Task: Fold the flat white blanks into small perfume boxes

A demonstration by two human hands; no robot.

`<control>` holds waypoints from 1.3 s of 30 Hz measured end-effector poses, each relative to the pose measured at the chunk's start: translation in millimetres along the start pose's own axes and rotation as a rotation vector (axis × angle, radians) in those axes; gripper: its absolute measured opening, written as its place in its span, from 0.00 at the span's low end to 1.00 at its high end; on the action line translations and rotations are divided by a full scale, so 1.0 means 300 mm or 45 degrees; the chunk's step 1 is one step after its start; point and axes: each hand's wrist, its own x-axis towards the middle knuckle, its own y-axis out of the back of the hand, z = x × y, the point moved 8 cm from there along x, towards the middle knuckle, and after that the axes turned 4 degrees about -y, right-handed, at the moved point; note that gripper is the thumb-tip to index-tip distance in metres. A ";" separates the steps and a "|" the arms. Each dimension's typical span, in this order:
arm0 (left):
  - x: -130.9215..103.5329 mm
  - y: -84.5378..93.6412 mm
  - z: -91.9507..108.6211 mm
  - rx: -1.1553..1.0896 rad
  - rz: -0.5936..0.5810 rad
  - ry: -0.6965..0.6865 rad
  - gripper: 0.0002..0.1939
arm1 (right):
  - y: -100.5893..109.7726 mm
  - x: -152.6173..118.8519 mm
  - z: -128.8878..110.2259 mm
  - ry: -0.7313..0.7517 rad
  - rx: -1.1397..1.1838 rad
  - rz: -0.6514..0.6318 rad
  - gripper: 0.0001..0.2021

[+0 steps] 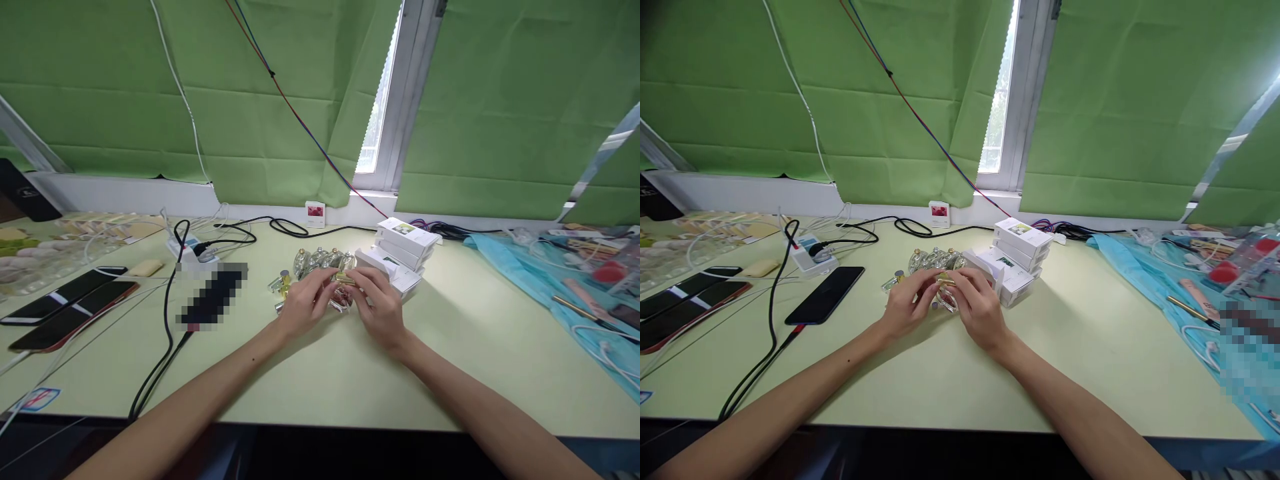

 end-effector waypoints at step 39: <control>-0.059 -0.119 -0.098 -0.138 -0.320 0.547 0.20 | -0.083 0.015 0.054 -0.011 0.000 -0.069 0.15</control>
